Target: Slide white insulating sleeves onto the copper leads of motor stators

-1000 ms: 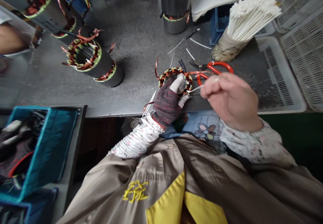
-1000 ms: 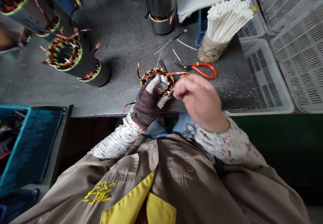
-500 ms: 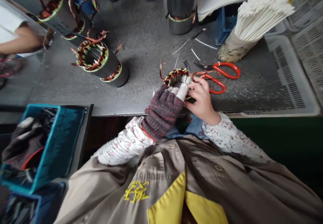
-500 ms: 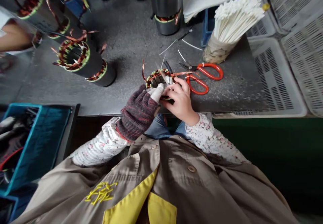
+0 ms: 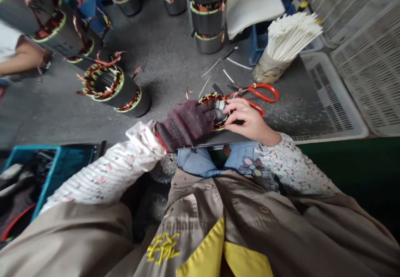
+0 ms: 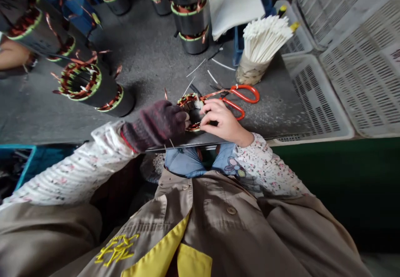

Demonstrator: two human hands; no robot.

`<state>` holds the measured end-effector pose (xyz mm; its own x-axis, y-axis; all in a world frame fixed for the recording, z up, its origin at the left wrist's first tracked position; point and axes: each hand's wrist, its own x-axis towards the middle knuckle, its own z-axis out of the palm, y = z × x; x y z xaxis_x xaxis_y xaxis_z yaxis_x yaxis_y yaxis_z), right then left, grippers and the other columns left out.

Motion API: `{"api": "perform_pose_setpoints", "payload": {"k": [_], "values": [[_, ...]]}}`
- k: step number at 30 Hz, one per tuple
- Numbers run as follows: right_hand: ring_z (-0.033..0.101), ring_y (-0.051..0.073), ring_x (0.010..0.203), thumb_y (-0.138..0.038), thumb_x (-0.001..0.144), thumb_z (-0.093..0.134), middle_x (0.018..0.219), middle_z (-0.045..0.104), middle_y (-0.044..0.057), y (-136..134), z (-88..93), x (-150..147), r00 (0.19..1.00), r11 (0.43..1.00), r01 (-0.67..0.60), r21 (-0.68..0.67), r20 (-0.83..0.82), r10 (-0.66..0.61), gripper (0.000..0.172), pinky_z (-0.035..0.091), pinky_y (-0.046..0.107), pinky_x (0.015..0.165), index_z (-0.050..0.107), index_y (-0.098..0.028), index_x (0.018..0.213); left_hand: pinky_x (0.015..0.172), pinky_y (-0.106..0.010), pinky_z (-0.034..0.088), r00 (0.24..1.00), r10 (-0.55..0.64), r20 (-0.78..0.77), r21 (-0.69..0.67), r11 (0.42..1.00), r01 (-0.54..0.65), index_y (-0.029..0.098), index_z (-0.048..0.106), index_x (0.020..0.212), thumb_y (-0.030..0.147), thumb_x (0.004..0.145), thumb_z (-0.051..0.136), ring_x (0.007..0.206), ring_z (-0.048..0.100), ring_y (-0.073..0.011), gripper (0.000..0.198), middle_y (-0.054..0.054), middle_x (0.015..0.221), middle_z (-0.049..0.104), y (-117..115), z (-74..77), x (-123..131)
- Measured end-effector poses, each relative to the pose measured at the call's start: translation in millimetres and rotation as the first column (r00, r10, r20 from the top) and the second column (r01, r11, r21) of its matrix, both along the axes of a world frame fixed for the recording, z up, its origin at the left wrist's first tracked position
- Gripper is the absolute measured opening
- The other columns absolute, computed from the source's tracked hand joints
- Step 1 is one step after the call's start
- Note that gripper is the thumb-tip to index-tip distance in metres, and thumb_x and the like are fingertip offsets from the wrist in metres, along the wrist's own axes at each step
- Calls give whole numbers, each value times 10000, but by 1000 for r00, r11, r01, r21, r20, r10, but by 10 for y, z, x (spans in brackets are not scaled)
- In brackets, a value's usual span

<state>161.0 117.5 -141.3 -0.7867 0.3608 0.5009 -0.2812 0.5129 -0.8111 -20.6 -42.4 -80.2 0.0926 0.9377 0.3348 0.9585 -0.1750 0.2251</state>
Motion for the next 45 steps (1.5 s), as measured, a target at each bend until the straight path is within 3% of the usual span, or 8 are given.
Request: {"api": "perform_pose_setpoints", "payload": {"k": [2,6,13,20,26,32,41,45], "values": [[635,233,938,-408,855,754,909,668,32,206,58,13,968,962,229,-148,-71,-242,214,532,476,930,628,-268,752,943,-440,614,996,-91,-9,28,995,91,218,696,955,323,1019,494,923,741,-231,237,-49,933,753,-68,-38,41],[542,155,650,-290,867,695,767,553,-14,927,111,-88,695,661,680,-318,-8,-719,201,499,363,660,496,-284,834,1165,-522,515,970,-241,18,43,970,240,221,648,1159,315,1042,489,1226,700,-255,218,-93,1300,724,-195,-100,-23],[659,326,991,-210,888,653,887,666,96,1516,312,-413,517,571,752,330,243,-821,28,501,509,922,630,-207,873,1158,-508,542,979,-202,28,234,954,190,229,601,1079,294,1012,611,1053,764,-205,93,-58,1094,781,-157,-271,54],[626,248,850,-138,814,721,868,679,52,1377,398,-78,633,672,639,374,240,-736,101,477,404,822,673,-226,828,983,-466,643,987,155,31,367,917,-155,202,635,1031,321,969,697,978,779,-231,148,-76,1013,788,-274,-470,311],[491,132,663,32,677,767,703,591,-12,1556,581,112,747,807,542,234,307,-590,280,357,344,716,625,-206,637,960,-453,651,972,211,102,400,886,-235,209,640,989,333,959,722,974,784,-222,151,-73,1011,793,-271,-491,322],[452,132,668,-29,729,763,696,584,-32,1452,368,-19,739,738,673,-49,88,-668,223,351,338,725,642,-211,770,955,-434,648,959,221,176,389,880,-274,199,635,1031,304,925,766,1061,771,-227,198,-85,1080,788,-283,-479,349],[547,175,738,-193,847,684,876,648,58,1298,179,148,717,722,691,-36,-97,-690,26,408,373,754,698,-214,838,1023,-469,604,971,230,72,389,890,-239,209,653,1018,258,944,719,1027,776,-216,110,-66,1046,794,-258,-432,384],[533,155,616,-259,827,696,742,608,1,1349,77,83,714,696,661,-282,-52,-699,85,423,382,678,611,-254,830,1040,-488,596,956,267,123,360,885,-294,212,644,964,291,935,721,1003,779,-222,115,-57,1028,797,-252,-417,407]]}}
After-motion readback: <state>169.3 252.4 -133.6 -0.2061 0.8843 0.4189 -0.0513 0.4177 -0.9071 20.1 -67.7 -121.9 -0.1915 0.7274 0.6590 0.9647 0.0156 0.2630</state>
